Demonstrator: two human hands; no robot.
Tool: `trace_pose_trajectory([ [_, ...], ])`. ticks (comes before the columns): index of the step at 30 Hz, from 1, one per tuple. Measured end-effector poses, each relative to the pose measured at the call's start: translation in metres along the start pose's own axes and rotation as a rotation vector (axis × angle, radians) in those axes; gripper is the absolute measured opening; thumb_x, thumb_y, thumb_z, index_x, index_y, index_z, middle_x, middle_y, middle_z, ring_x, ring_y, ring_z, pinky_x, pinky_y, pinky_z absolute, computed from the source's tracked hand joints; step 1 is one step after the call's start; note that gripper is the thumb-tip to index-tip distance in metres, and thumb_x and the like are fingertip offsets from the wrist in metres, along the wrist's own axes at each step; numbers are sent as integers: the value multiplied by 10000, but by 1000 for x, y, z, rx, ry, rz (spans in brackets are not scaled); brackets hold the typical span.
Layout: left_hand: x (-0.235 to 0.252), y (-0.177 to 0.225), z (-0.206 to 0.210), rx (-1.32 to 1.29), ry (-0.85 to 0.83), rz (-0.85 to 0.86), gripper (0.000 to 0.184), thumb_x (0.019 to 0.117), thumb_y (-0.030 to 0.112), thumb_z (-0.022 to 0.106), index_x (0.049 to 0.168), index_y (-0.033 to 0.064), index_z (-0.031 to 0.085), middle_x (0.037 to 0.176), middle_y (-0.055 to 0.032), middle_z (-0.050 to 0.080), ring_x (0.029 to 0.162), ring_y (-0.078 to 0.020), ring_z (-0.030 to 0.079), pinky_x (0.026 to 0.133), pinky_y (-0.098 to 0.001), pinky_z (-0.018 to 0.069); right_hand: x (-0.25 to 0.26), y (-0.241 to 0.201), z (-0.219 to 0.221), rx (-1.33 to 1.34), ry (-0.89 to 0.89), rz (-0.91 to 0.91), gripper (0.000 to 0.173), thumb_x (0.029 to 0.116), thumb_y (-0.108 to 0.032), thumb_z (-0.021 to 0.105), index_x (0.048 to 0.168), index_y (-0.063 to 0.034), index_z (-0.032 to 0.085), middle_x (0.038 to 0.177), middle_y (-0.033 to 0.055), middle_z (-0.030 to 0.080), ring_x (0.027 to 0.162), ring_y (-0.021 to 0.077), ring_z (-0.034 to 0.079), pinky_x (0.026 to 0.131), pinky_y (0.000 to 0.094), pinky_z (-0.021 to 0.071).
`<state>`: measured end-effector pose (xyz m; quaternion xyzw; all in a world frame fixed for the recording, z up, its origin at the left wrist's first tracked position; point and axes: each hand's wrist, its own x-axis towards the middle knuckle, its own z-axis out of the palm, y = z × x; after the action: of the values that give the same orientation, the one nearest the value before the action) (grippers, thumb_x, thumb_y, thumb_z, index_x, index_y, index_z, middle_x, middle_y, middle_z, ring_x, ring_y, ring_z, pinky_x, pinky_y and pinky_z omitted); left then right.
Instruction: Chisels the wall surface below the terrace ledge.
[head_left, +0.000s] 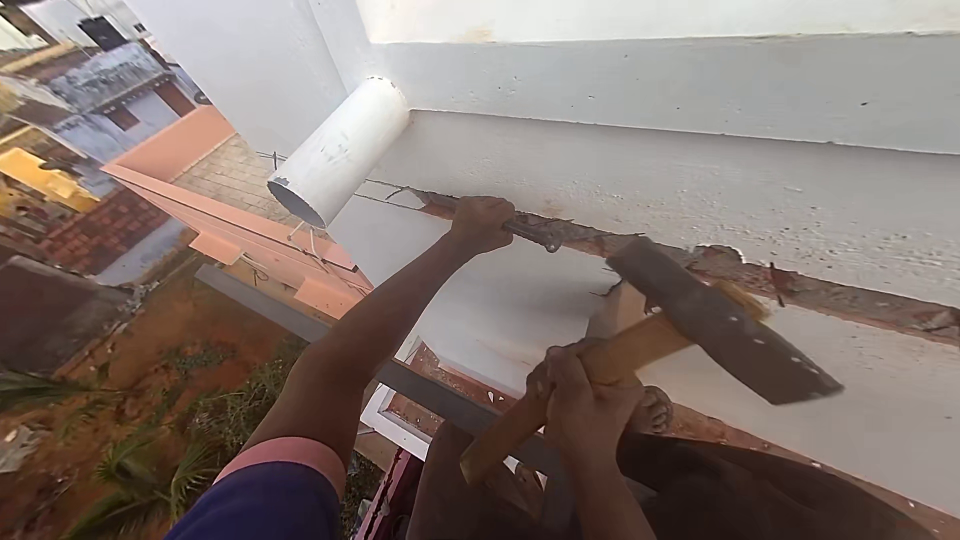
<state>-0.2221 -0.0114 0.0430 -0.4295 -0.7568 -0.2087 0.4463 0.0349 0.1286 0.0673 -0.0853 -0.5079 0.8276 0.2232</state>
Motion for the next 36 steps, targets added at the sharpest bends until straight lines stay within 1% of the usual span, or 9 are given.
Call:
trace_pose_trajectory([
  [3,0,2,-1,-1,-28,1,135,743,59,690,628,30,626,607,-107,656,549,-241,668,465,-391,492,10,-18,-8,-62,-40,282,111,878,14,540,806,-64,507,480,5,457,354,117,479,362,289,482],
  [10,1,0,-2,-31,-3,-3,135,738,60,705,633,32,627,607,-108,655,545,-235,659,466,-383,481,-13,-67,-39,243,-106,-297,108,990,-90,599,887,-120,609,624,-16,566,506,95,585,516,265,568],
  [13,-1,2,2,10,-24,-2,138,724,52,699,620,33,610,600,-107,645,545,-247,662,460,-398,484,3,-1,-4,-63,-36,59,135,841,-38,611,748,-120,558,485,-8,522,370,113,515,376,284,483],
  [15,-3,6,3,26,-54,-4,132,712,46,694,618,36,602,610,-110,653,562,-258,676,469,-415,495,8,-6,-10,-189,-101,237,84,842,-49,599,795,-84,539,485,15,490,368,140,503,369,308,474],
  [22,-1,2,-6,-18,-4,20,166,739,64,682,603,38,589,576,-106,625,522,-231,639,449,-373,452,-9,-70,-48,229,-103,-357,115,999,-93,576,892,-124,607,633,-21,567,508,92,584,523,263,571],
  [25,-3,-1,-6,21,-58,-2,134,719,51,691,617,29,607,599,-119,644,547,-260,663,463,-406,476,4,-12,-5,29,-27,46,170,861,5,581,760,-126,545,501,-32,530,381,80,521,398,252,508],
  [28,-23,-13,-23,46,-277,-27,97,716,12,718,673,1,632,699,-164,697,651,-337,715,548,-498,546,16,-3,-9,-120,-178,533,117,921,30,554,838,-30,498,514,36,459,375,126,474,381,296,486],
  [32,-32,-10,-36,-11,-334,37,132,727,69,690,631,34,606,649,-137,666,617,-314,692,520,-476,514,-12,-11,-26,-47,-86,234,107,842,19,567,814,-80,541,493,-16,510,370,102,510,365,278,485],
  [36,-27,9,-39,-129,-273,90,150,738,83,691,622,42,606,602,-107,629,582,-263,665,517,-420,506,-17,-32,-30,-10,-70,204,131,852,47,528,832,-81,547,492,-20,517,359,94,510,352,272,494],
])
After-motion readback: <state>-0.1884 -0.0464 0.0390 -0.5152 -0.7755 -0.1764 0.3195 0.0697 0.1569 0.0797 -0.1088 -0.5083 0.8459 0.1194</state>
